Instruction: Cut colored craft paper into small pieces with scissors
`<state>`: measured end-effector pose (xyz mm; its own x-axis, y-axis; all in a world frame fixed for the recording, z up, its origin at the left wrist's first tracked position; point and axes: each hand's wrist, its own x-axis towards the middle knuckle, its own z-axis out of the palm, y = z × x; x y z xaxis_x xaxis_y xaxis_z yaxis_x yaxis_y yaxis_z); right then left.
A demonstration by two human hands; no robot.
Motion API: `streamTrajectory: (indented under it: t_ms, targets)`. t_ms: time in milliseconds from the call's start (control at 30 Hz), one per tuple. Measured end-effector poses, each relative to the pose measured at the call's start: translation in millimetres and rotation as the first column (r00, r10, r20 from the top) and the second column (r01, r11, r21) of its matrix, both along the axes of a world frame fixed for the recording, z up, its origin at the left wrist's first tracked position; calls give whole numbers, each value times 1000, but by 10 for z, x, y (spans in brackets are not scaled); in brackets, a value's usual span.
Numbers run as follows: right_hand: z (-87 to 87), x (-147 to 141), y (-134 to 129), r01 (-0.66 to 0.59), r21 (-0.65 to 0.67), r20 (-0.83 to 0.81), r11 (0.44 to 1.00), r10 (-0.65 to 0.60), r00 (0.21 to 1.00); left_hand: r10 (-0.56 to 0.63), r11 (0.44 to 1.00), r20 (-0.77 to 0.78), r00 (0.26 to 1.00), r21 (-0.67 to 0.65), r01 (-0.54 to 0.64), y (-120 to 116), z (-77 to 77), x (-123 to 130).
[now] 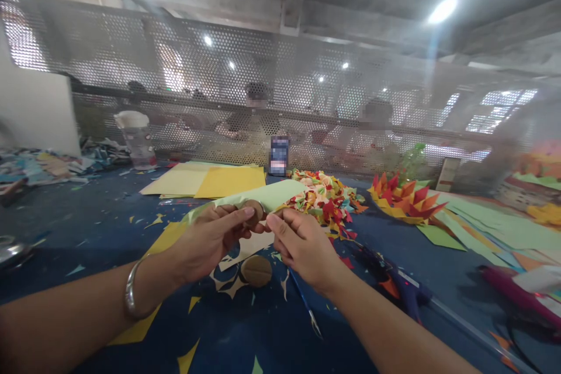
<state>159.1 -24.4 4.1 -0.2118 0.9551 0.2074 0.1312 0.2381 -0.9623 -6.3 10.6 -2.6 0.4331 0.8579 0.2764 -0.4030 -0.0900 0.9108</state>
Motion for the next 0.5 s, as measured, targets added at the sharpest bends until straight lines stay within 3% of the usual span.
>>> streamTrajectory:
  t_ms: [167, 500]
  targets:
    - [-4, 4, 9, 21, -27, 16, 999, -20, 1000, 89, 996, -70, 994, -9, -90, 70, -46, -13]
    - [-38, 1, 20, 28, -69, 1, 997, -28, 1000, 75, 997, -68, 995, -23, -77, 104, -53, -24]
